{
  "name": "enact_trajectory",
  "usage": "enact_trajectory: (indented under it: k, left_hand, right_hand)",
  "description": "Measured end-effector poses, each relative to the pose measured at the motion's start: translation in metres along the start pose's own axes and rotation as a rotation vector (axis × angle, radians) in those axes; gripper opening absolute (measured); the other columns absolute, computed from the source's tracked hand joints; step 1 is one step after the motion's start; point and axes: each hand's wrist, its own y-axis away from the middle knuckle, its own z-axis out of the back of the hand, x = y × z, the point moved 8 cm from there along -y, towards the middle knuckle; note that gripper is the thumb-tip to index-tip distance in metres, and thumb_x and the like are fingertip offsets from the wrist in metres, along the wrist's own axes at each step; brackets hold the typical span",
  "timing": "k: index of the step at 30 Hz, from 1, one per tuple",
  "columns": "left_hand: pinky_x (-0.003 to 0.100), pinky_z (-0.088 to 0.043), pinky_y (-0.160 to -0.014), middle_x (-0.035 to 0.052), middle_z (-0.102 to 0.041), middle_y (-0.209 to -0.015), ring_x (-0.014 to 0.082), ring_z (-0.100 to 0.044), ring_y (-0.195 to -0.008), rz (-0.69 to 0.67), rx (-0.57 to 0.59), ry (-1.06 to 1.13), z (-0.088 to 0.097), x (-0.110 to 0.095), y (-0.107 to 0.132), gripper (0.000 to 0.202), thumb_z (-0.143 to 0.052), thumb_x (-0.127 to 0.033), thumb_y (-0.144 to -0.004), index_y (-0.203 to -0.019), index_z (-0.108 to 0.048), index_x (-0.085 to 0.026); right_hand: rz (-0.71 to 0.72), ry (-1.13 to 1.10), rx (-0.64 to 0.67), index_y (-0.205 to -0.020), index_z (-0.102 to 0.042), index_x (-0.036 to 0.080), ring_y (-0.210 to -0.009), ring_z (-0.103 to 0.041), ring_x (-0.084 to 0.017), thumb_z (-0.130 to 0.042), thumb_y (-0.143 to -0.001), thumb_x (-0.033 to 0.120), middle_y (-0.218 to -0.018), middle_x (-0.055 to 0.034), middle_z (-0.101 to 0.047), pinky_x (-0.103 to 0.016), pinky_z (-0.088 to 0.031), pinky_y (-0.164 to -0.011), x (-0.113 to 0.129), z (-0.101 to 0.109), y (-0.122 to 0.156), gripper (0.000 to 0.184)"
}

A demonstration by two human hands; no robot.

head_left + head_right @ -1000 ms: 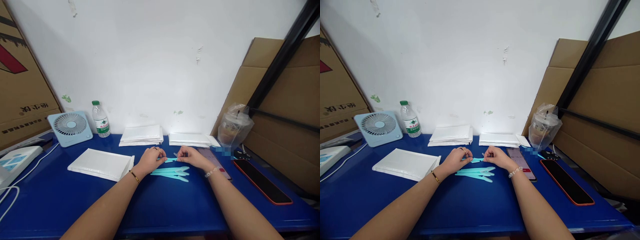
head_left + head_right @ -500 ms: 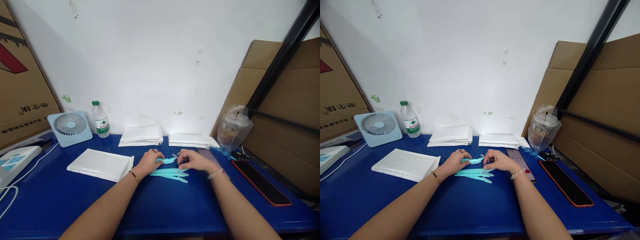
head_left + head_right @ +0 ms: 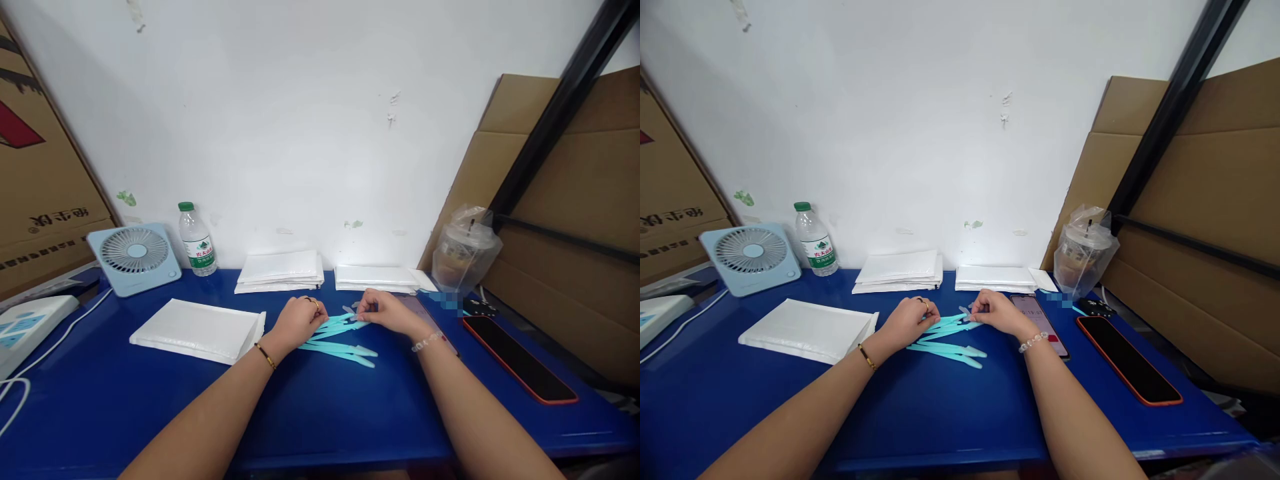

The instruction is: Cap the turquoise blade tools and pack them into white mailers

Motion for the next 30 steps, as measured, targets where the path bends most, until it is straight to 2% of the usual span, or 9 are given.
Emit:
enact_trajectory:
  k: [4,7,10,13,19,21,24,27,30]
  left_hand:
    - [0.03,-0.039,-0.078,0.0024,-0.063,-0.098,0.0207,-0.053,-0.094,0.057,-0.002,0.034,-0.002,0.011,0.003,0.024,-0.05,-0.04,-0.084,-0.098,-0.063,-0.025]
    - [0.033,-0.039,-0.082,0.0032,-0.059,-0.107,0.0231,-0.049,-0.101,0.058,0.017,0.057,-0.01,0.013,0.004,0.034,-0.058,-0.045,-0.078,-0.107,-0.059,-0.027]
    - [0.03,-0.04,-0.079,0.0023,-0.059,-0.099,0.0206,-0.051,-0.096,0.051,0.063,0.103,-0.018,0.013,0.003,0.026,-0.059,-0.039,-0.077,-0.101,-0.06,-0.026]
    - [0.029,-0.04,-0.078,0.0014,-0.059,-0.099,0.0192,-0.051,-0.093,0.041,0.043,0.114,-0.016,0.01,0.003,0.028,-0.061,-0.038,-0.076,-0.103,-0.059,-0.027]
    - [0.03,-0.036,-0.077,-0.0012,-0.063,-0.083,0.0176,-0.053,-0.087,0.009,-0.031,0.012,0.001,-0.002,0.001,0.013,-0.052,-0.031,-0.083,-0.081,-0.063,-0.025]
    - [0.029,-0.036,-0.074,-0.0007,-0.064,-0.082,0.0176,-0.053,-0.085,0.054,-0.059,-0.001,0.008,0.003,0.001,0.014,-0.05,-0.03,-0.083,-0.08,-0.063,-0.024]
    - [0.029,-0.038,-0.071,0.0009,-0.064,-0.081,0.0186,-0.055,-0.085,0.135,-0.018,-0.014,0.007,0.016,0.003,0.016,-0.05,-0.031,-0.082,-0.077,-0.064,-0.023]
    - [0.031,-0.039,-0.076,0.0028,-0.064,-0.095,0.0216,-0.054,-0.093,0.152,-0.008,-0.001,0.001,0.022,0.006,0.026,-0.054,-0.043,-0.079,-0.094,-0.063,-0.024]
    - [0.034,-0.04,-0.08,0.0042,-0.059,-0.11,0.0252,-0.05,-0.102,0.123,-0.007,0.021,-0.007,0.019,0.006,0.047,-0.059,-0.053,-0.073,-0.111,-0.057,-0.026]
  right_hand:
    - [-0.053,0.065,-0.094,-0.075,-0.062,0.017,-0.071,-0.056,-0.016,-0.069,-0.069,0.039,-0.08,-0.0035,-0.061,-0.027,-0.043,-0.063,-0.009,0.013,0.001,0.024]
    - [0.009,0.092,-0.027,-0.078,-0.064,0.018,-0.072,-0.055,-0.016,-0.07,-0.068,0.041,-0.083,-0.0033,-0.06,-0.027,-0.043,-0.063,-0.001,0.01,0.003,0.026]
    - [0.03,0.075,0.113,-0.078,-0.064,0.018,-0.071,-0.054,-0.015,-0.073,-0.063,0.039,-0.08,-0.0018,-0.059,-0.026,-0.042,-0.063,0.004,-0.001,0.006,0.028]
    - [-0.022,0.065,0.137,-0.075,-0.062,0.017,-0.065,-0.05,-0.013,-0.074,-0.062,0.036,-0.074,0.0,-0.057,-0.024,-0.04,-0.058,0.0,-0.005,0.006,0.026]
    - [-0.073,-0.132,0.077,-0.069,-0.06,0.015,-0.058,-0.05,-0.012,-0.074,-0.063,0.041,-0.063,0.0003,-0.058,-0.023,-0.038,-0.054,-0.009,-0.002,0.002,0.03]
    - [-0.095,-0.16,0.028,-0.068,-0.059,0.015,-0.06,-0.053,-0.013,-0.074,-0.063,0.043,-0.066,-0.0015,-0.061,-0.024,-0.04,-0.055,-0.017,0.004,0.0,0.031]
    - [-0.145,-0.06,-0.07,-0.07,-0.061,0.016,-0.06,-0.053,-0.014,-0.073,-0.063,0.045,-0.066,-0.0022,-0.062,-0.025,-0.041,-0.055,-0.028,0.015,-0.001,0.032]
    - [-0.091,0.087,-0.158,-0.078,-0.065,0.017,-0.067,-0.054,-0.015,-0.073,-0.063,0.044,-0.077,-0.0033,-0.063,-0.026,-0.043,-0.06,-0.022,0.022,0.0,0.032]
    - [0.021,0.128,-0.059,-0.081,-0.066,0.019,-0.075,-0.054,-0.016,-0.07,-0.068,0.041,-0.086,-0.0039,-0.061,-0.028,-0.044,-0.067,-0.005,0.011,0.002,0.025]
